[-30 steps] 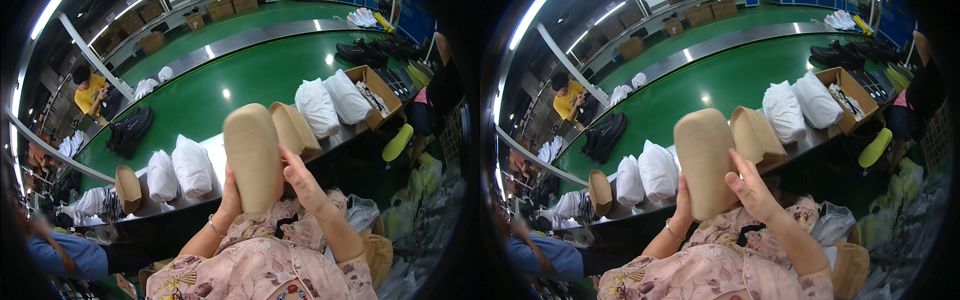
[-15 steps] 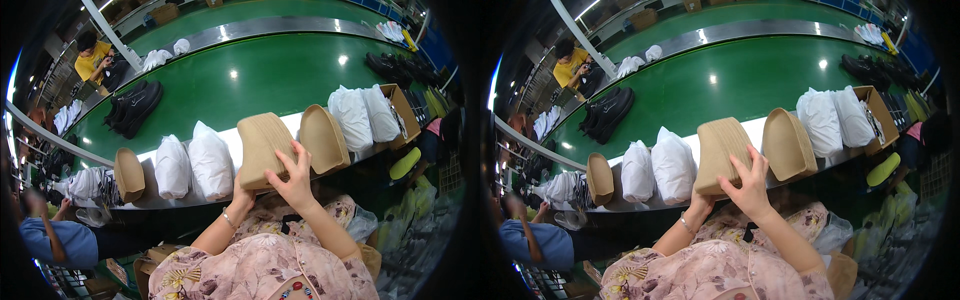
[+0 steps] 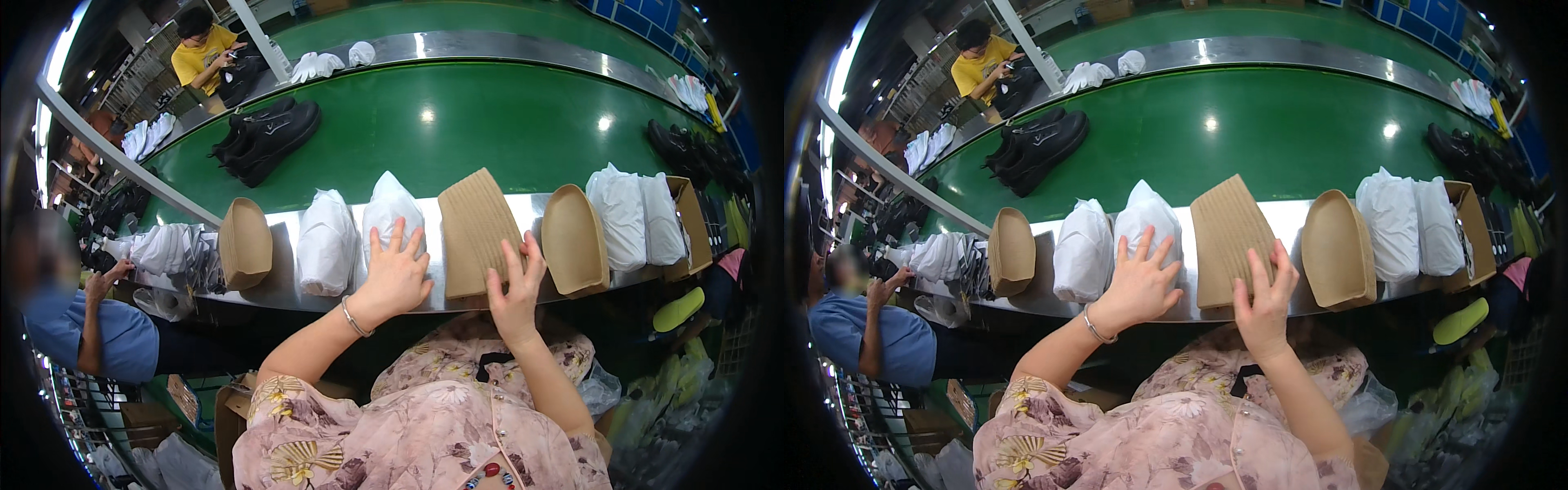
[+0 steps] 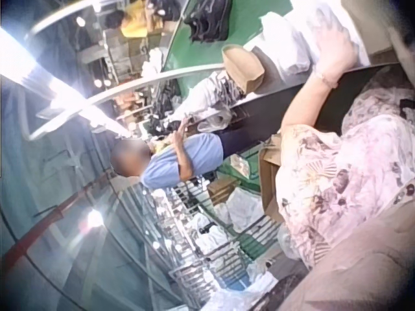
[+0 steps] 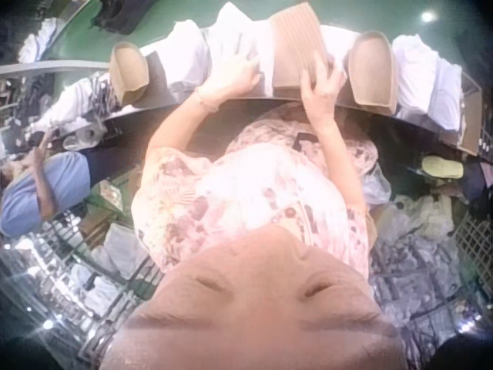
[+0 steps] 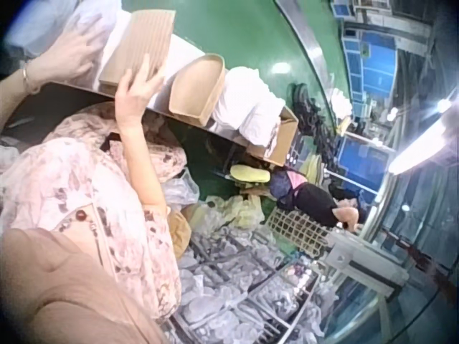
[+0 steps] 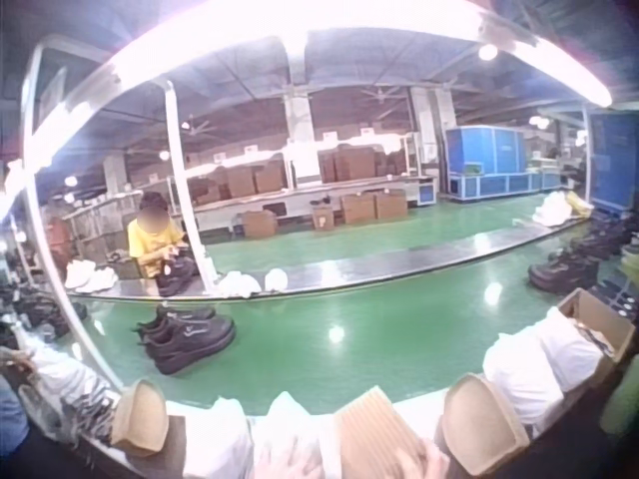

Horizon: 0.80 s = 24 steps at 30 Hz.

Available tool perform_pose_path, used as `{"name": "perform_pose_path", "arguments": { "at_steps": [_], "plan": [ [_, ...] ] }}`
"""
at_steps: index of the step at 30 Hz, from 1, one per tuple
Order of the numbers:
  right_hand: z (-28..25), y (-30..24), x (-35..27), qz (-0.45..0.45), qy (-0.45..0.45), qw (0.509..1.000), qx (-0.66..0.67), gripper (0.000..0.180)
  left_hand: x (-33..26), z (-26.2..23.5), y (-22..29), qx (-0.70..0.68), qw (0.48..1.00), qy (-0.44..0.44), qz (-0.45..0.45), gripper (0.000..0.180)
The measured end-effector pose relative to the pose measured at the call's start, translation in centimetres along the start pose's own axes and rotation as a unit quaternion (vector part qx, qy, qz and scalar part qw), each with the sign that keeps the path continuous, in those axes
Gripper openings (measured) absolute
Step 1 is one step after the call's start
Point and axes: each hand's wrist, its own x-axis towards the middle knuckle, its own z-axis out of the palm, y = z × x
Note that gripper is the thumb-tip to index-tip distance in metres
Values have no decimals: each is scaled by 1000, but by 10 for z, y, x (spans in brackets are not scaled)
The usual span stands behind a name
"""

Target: The person wraps individual shoe components in white tissue paper and then wraps the completed bundles in brown paper before placing them into cardboard boxes on a conveyor belt.

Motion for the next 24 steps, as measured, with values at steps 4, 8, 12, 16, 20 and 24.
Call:
{"name": "perform_pose_path", "arguments": {
  "at_steps": [4, 8, 12, 16, 20, 24],
  "plan": [
    [4, 5, 1, -12, -10, 999, 44, 41, -19, 5, -35, 20, 998, -36, -40, 39],
    [7, -4, 4, -21, 2, 995, 96, 42, -33, 1, -60, 19, 995, -70, -70, 43],
    [10, -7, 7, 151, 44, 964, 215, 43, -37, -10, -62, 18, 995, -79, -61, 44],
    [13, 38, 21, 252, -144, 910, 296, 20, -20, -25, -22, -42, 991, 121, -45, 43],
    [11, 33, 31, 258, -204, 869, 371, 28, 23, 8, 32, -243, 940, 227, -71, 47],
    [5, 18, 44, 397, -269, 764, 432, 27, 50, 38, 48, -312, 931, 160, -99, 58]
  ]
}}
